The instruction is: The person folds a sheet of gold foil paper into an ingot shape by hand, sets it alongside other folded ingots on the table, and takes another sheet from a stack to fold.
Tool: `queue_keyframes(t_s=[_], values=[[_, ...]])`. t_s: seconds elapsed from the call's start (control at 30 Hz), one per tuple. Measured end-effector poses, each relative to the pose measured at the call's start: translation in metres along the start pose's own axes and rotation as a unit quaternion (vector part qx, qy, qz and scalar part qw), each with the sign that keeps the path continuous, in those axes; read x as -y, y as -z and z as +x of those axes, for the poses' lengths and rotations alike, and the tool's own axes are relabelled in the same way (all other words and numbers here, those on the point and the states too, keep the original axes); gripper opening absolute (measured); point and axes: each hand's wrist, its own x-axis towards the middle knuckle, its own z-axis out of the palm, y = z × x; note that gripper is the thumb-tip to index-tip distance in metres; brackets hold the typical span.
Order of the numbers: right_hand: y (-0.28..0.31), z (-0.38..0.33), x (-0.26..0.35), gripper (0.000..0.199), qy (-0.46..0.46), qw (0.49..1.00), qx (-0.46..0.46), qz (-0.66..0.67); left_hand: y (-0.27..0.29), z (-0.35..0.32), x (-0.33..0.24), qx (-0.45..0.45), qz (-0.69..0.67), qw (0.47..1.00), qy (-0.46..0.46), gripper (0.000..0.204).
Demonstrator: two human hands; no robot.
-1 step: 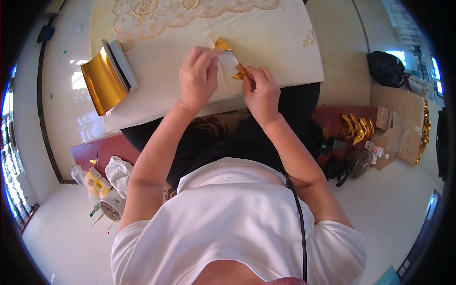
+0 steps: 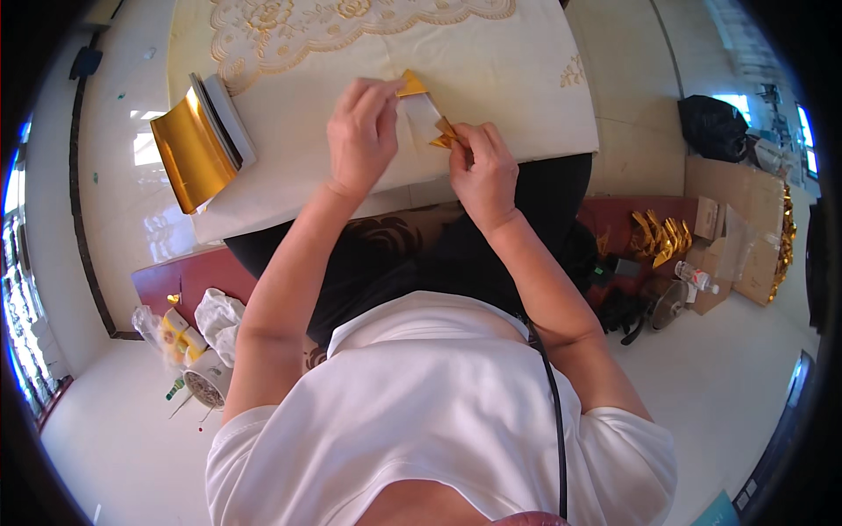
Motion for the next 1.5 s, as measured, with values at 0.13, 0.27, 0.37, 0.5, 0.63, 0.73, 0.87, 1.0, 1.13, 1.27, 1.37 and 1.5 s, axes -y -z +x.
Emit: queue_keyframes(t_s=[0.13, 0.27, 0.37, 0.5, 0.63, 0.73, 0.87, 1.0, 1.13, 1.27, 1.37, 1.5], values=[[0.0, 0.0, -0.002, 0.025, -0.02, 1.0, 0.004, 0.021, 0.005, 0.041, 0.033, 0.034, -0.013, 0.999, 0.031, 0.024], [0.001, 0.001, -0.003, 0.025, -0.024, 0.999, 0.013, 0.016, 0.003, 0.06, 0.049, 0.194, -0.063, 0.975, 0.088, 0.026], [0.001, 0.001, -0.003, 0.025, -0.03, 0.999, 0.014, 0.017, -0.002, 0.065, 0.05, 0.27, -0.037, 0.956, 0.112, 0.03], [0.002, 0.002, -0.003, 0.025, -0.037, 0.999, 0.016, 0.02, -0.008, 0.07, 0.056, 0.295, -0.011, 0.952, 0.078, 0.034], [0.003, 0.002, -0.002, 0.025, -0.049, 0.998, 0.025, 0.031, -0.009, 0.075, 0.062, 0.304, -0.006, 0.952, 0.03, 0.039], [0.004, 0.003, -0.002, 0.025, -0.047, 0.998, 0.023, 0.027, -0.01, 0.078, 0.058, 0.326, 0.027, 0.945, 0.016, 0.041], [0.004, 0.002, -0.002, 0.025, -0.056, 0.997, 0.031, 0.032, -0.014, 0.084, 0.048, 0.36, 0.03, 0.931, 0.048, 0.031], [0.004, 0.001, -0.001, 0.023, -0.072, 0.996, 0.038, 0.036, -0.02, 0.089, 0.044, 0.359, 0.032, 0.933, 0.008, 0.018], [0.003, 0.001, -0.002, 0.023, -0.061, 0.997, 0.025, 0.031, -0.012, 0.082, 0.047, 0.309, 0.014, 0.95, -0.042, 0.013], [0.0, 0.001, -0.003, 0.02, 0.024, 0.999, -0.026, 0.003, 0.008, 0.062, 0.046, 0.285, 0.025, 0.957, -0.041, 0.012], [-0.003, 0.002, -0.002, 0.018, 0.047, 0.998, -0.032, -0.009, 0.021, 0.046, 0.039, 0.276, 0.04, 0.959, -0.045, 0.014], [-0.002, 0.005, -0.004, 0.02, 0.091, 0.995, -0.029, -0.016, 0.032, 0.033, 0.031, 0.25, 0.071, 0.96, -0.109, 0.014]])
